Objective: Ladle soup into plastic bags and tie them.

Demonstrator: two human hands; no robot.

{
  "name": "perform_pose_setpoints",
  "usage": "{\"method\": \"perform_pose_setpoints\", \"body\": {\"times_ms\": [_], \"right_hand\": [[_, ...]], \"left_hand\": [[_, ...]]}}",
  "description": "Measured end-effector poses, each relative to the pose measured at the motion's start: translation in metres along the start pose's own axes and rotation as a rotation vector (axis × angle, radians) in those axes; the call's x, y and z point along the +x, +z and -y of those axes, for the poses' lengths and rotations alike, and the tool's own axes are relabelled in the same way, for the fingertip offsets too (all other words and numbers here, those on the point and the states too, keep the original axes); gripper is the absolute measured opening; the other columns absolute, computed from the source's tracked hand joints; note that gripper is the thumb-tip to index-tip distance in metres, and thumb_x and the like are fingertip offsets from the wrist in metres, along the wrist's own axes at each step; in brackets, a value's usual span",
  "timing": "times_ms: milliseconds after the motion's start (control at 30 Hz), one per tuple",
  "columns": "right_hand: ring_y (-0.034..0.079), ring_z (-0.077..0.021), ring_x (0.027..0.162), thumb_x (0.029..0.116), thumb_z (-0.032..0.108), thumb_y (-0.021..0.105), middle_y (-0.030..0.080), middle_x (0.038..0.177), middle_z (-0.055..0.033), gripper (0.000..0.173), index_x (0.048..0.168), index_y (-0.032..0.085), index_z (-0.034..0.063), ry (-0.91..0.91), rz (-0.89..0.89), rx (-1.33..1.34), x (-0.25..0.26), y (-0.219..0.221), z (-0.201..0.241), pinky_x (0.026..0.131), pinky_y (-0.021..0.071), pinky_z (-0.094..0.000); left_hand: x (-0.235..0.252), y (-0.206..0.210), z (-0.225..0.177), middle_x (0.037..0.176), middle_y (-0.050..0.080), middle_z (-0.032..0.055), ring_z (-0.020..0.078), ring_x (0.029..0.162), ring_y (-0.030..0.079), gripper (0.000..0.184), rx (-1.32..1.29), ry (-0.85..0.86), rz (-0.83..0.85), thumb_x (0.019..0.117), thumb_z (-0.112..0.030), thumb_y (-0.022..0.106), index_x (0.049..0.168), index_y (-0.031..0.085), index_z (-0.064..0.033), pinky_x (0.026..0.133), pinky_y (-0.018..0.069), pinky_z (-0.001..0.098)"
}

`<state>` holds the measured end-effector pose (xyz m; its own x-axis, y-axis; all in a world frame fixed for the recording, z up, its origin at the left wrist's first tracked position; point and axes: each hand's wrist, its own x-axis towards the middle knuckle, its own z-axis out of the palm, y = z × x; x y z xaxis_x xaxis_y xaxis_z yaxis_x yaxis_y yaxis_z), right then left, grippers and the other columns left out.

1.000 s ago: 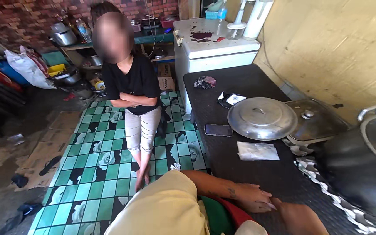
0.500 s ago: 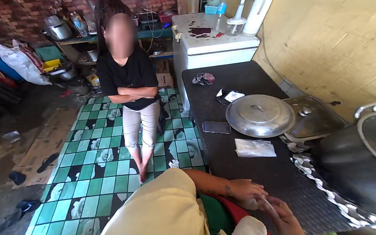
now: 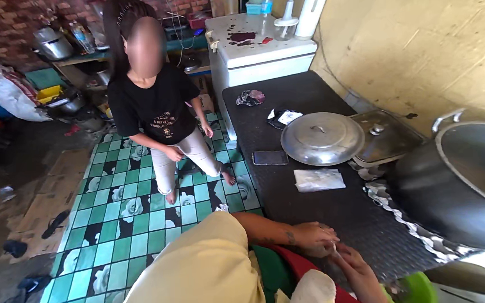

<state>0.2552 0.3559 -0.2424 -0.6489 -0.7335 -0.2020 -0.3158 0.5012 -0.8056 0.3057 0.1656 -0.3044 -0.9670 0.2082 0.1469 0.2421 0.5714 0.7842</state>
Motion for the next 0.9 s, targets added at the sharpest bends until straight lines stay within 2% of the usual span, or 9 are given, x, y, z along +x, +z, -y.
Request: {"method": "perform_pose_setpoints", "body": {"times_ms": [100, 200, 300, 400, 467, 533, 667, 800, 900], "right_hand": [[0.038, -0.0377, 0.146, 0.0961, 0.037, 0.058, 0.037, 0.158, -0.0284, 0.042, 0.108, 0.076, 0.0014, -0.115, -0.085, 0.147, 0.011, 0.009, -0.007, 0.118, 0.034, -0.055], [0.045, -0.0552, 0.136, 0.1037, 0.025, 0.056, 0.05, 0.145, -0.036, 0.047, 0.14, 0.059, -0.005, -0.064, -0.129, -0.324, 0.015, 0.001, -0.001, 0.109, 0.0323, -0.0751], [0.058, -0.0497, 0.126, 0.1052, 0.016, 0.053, 0.066, 0.127, -0.0286, 0.031, 0.126, 0.069, -0.001, 0.105, -0.06, -0.707, 0.005, -0.003, 0.01, 0.104, 0.0354, -0.0752], [0.064, -0.0439, 0.121, 0.1086, 0.02, 0.048, 0.07, 0.122, -0.0248, 0.032, 0.123, 0.071, 0.0009, 0.204, 0.074, -0.726, -0.001, 0.001, 0.003, 0.106, 0.0397, -0.0691], [0.069, -0.0414, 0.11, 0.1102, 0.019, 0.046, 0.072, 0.114, -0.0256, 0.034, 0.123, 0.068, -0.0027, 0.267, 0.136, -0.546, -0.004, 0.005, -0.004, 0.1, 0.0492, -0.0627], [0.07, -0.0267, 0.087, 0.1107, 0.014, 0.046, 0.071, 0.096, -0.0192, 0.03, 0.116, 0.067, -0.007, 0.335, 0.128, -0.166, -0.011, 0.011, -0.002, 0.085, 0.0566, -0.0459], [0.062, -0.0072, 0.062, 0.113, 0.022, 0.039, 0.066, 0.077, -0.0014, 0.03, 0.113, 0.06, 0.0003, 0.573, 0.2, 0.577, -0.021, 0.028, 0.011, 0.058, 0.0532, -0.0238], [0.06, -0.0062, 0.061, 0.114, 0.023, 0.032, 0.062, 0.074, 0.0015, 0.031, 0.111, 0.057, 0.0048, 0.596, 0.251, 0.9, -0.01, 0.051, 0.009, 0.06, 0.0532, -0.0221], [0.064, -0.0117, 0.066, 0.114, 0.023, 0.032, 0.062, 0.074, 0.0001, 0.029, 0.11, 0.055, 0.0054, 0.568, 0.253, 1.054, 0.008, 0.068, 0.004, 0.069, 0.0577, -0.0288]], "left_hand": [[-0.002, 0.004, -0.011, 0.134, 0.062, 0.0258, 0.0386, 0.132, 0.055, 0.035, -0.052, -0.013, -0.043, 0.0957, -0.011, 0.066, 0.125, 0.065, 0.0081, 0.116, 0.0385, 0.0506], [0.001, 0.006, -0.003, 0.128, 0.066, 0.026, 0.0393, 0.13, 0.057, 0.027, 0.018, 0.151, -0.095, 0.0971, -0.007, 0.06, 0.115, 0.071, 0.0096, 0.116, 0.0385, 0.0474], [0.0, -0.006, -0.011, 0.136, 0.058, 0.0293, 0.0426, 0.131, 0.054, 0.024, 0.105, 0.098, 0.011, 0.1008, -0.011, 0.059, 0.102, 0.075, 0.0072, 0.113, 0.0422, 0.0503], [0.009, -0.029, -0.028, 0.127, 0.059, 0.0252, 0.0434, 0.12, 0.056, 0.024, 0.357, -0.066, 0.188, 0.0998, -0.021, 0.064, 0.1, 0.076, -0.0008, 0.099, 0.0479, 0.0582], [0.015, -0.039, -0.04, 0.114, 0.067, 0.0183, 0.0387, 0.111, 0.064, 0.017, 0.438, -0.166, 0.315, 0.0982, -0.018, 0.063, 0.103, 0.073, -0.0048, 0.087, 0.0525, 0.0601], [0.021, -0.047, -0.048, 0.106, 0.07, 0.0146, 0.0359, 0.104, 0.067, 0.015, 0.434, -0.254, 0.385, 0.0968, -0.018, 0.064, 0.105, 0.072, -0.0078, 0.081, 0.0532, 0.0615], [0.033, -0.05, -0.043, 0.106, 0.07, 0.0199, 0.0393, 0.105, 0.066, 0.019, 0.295, -0.349, 0.413, 0.0981, -0.017, 0.063, 0.105, 0.073, -0.0016, 0.088, 0.052, 0.0634], [0.046, -0.044, -0.039, 0.106, 0.071, 0.0205, 0.0368, 0.103, 0.067, 0.019, 0.199, -0.421, 0.451, 0.0938, -0.009, 0.067, 0.108, 0.073, 0.0009, 0.092, 0.052, 0.059], [0.047, -0.044, -0.046, 0.093, 0.07, 0.0173, 0.0259, 0.079, 0.068, 0.021, 0.094, -0.56, 0.486, 0.0986, -0.007, 0.061, 0.116, 0.068, 0.003, 0.078, 0.0572, 0.0453]]}}
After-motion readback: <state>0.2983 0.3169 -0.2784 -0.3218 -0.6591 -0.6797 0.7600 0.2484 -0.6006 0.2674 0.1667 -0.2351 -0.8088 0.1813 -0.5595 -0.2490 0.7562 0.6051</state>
